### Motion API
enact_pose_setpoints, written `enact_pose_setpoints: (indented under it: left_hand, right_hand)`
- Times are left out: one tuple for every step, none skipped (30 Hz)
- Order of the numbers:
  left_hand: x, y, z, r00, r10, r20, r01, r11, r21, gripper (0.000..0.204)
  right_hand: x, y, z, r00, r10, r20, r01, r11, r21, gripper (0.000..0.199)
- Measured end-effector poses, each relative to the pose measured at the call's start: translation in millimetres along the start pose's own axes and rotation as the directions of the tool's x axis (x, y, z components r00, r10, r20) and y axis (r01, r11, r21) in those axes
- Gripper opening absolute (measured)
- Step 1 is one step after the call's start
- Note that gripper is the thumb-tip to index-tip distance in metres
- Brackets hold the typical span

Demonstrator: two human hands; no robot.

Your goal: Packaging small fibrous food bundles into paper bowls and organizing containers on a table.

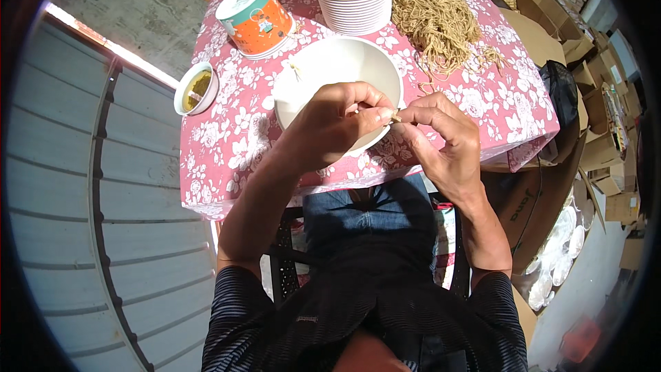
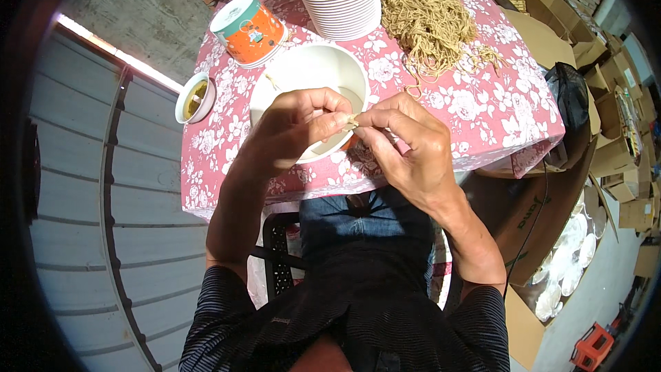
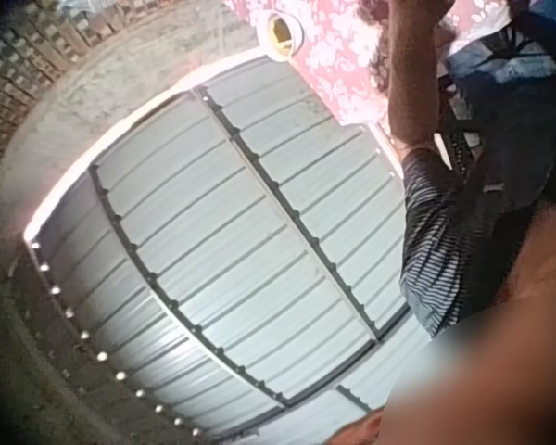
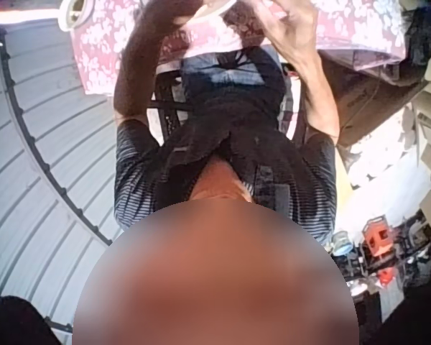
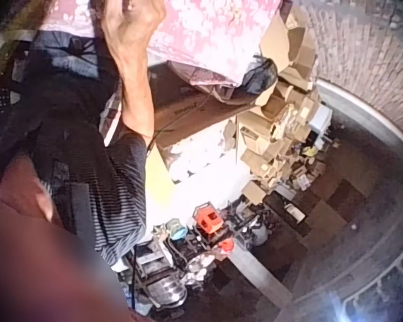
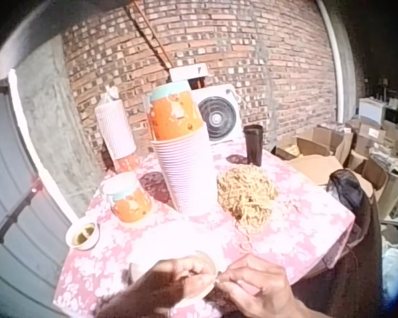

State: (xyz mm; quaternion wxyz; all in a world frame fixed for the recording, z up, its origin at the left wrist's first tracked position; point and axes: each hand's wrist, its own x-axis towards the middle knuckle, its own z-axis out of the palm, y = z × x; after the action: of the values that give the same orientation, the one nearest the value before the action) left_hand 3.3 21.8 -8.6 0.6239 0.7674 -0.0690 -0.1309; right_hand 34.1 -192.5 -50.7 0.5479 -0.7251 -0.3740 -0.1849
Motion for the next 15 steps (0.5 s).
enact_pose_setpoints:
  left_hand:
    - [1,-2,1,1.000,0.028,-0.010,-0.028,1.000,0.004,0.019]
    - [1,-2,3,1.000,0.027,-0.009,-0.027,1.000,0.004,0.019]
    - [2,-3,7,0.996,0.073,-0.052,-0.069,0.994,0.088,0.016]
    - [1,-3,10,0.988,0.122,-0.090,-0.106,0.979,0.172,0.014]
    - [1,-3,12,0.989,0.122,-0.089,-0.105,0.979,0.172,0.014]
    - [0,-3,14,0.976,0.190,-0.105,-0.158,0.953,0.259,0.012]
    - [-1,-4,16,0.959,0.259,-0.115,-0.206,0.916,0.345,0.010]
    - [-1,-4,18,0.959,0.259,-0.116,-0.206,0.916,0.345,0.010]
    - [0,-4,20,0.943,0.300,-0.146,-0.232,0.904,0.359,0.011]
    - [0,-4,21,0.924,0.341,-0.175,-0.258,0.891,0.374,0.012]
    - [0,-3,21,0.924,0.340,-0.174,-0.258,0.891,0.373,0.012]
    - [-1,-2,21,0.923,0.349,-0.159,-0.272,0.888,0.370,0.012]
    - [-1,-1,21,0.922,0.358,-0.144,-0.286,0.885,0.368,0.012]
    - [-1,-4,20,0.922,0.358,-0.147,-0.285,0.884,0.370,0.012]
    - [-1,-8,19,0.916,0.368,-0.163,-0.306,0.900,0.310,0.013]
  right_hand:
    - [0,-1,-1,0.999,0.034,0.017,-0.034,0.999,0.028,0.016]
    - [0,-2,-1,0.999,0.035,0.016,-0.036,0.999,0.028,0.016]
    - [0,-3,-2,0.998,0.052,0.031,-0.053,0.998,0.033,0.016]
    - [0,-4,-3,0.997,0.069,0.046,-0.071,0.997,0.039,0.016]
    - [0,-4,-3,0.996,0.071,0.046,-0.073,0.997,0.038,0.016]
    - [0,-3,-4,0.996,0.079,0.048,-0.081,0.996,0.035,0.015]
    - [0,-2,-5,0.995,0.087,0.050,-0.088,0.996,0.032,0.014]
    - [0,-1,-5,0.995,0.087,0.051,-0.089,0.996,0.032,0.014]
    - [-1,1,-4,0.995,0.097,0.034,-0.098,0.994,0.039,0.013]
    - [-2,2,-4,0.994,0.106,0.017,-0.107,0.993,0.045,0.012]
    - [-2,2,-5,0.994,0.107,0.017,-0.108,0.993,0.044,0.012]
    - [-2,2,-6,0.994,0.109,0.029,-0.110,0.993,0.037,0.011]
    - [-1,2,-8,0.993,0.111,0.041,-0.113,0.993,0.030,0.010]
    - [0,2,-9,0.993,0.109,0.042,-0.111,0.993,0.033,0.010]
    - [1,3,-10,0.994,0.091,0.058,-0.093,0.995,0.028,0.009]
